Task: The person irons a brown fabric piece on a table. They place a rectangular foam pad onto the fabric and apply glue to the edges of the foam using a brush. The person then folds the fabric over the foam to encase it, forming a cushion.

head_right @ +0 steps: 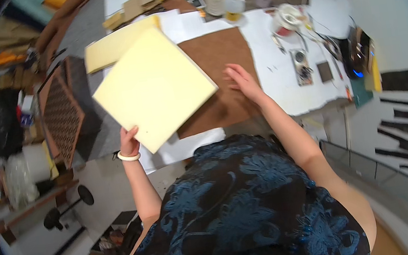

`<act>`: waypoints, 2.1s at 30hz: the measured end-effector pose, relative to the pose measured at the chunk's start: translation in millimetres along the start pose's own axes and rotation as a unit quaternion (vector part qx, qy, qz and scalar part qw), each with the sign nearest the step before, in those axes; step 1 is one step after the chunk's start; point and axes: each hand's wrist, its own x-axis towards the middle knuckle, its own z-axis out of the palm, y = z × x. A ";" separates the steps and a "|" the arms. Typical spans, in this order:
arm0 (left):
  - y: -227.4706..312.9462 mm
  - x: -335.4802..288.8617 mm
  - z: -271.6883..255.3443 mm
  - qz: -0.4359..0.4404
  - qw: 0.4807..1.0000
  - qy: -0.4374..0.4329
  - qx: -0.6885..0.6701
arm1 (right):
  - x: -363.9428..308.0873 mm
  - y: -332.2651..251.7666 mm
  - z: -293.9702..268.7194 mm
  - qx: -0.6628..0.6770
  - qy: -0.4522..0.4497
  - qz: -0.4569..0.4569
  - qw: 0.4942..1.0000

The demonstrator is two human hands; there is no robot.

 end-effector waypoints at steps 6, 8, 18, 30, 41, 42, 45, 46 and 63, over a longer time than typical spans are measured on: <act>-95.0 41.9 105.7 -0.169 0.980 -0.099 0.023 | -10.2 69.5 -48.3 0.001 0.054 -0.019 0.998; -121.4 56.3 106.9 -0.162 0.985 -0.034 0.050 | -13.4 72.8 -52.3 0.023 0.078 -0.029 0.996; -128.1 105.2 118.0 -0.105 0.982 0.075 0.140 | 50.3 84.9 -57.2 -0.048 0.118 -0.043 0.991; -156.9 118.0 104.8 -0.065 0.964 0.110 0.235 | 70.3 107.5 -57.9 -0.128 0.131 -0.080 0.980; -161.5 115.7 115.6 -0.050 0.966 0.110 0.231 | 84.6 142.2 -72.1 -0.237 0.204 -0.083 0.946; -161.1 114.1 116.7 -0.052 0.964 0.115 0.232 | 82.1 139.4 -69.9 -0.225 0.204 -0.089 0.949; -162.5 111.6 118.8 -0.039 0.965 0.127 0.228 | 75.2 130.8 -64.8 -0.197 0.199 -0.097 0.955; -163.9 111.7 117.5 -0.041 0.962 0.130 0.237 | 74.4 127.8 -63.5 -0.193 0.193 -0.094 0.957; -154.5 106.6 126.0 -0.077 0.969 0.181 0.146 | 64.8 104.9 -64.4 -0.087 0.146 -0.048 0.984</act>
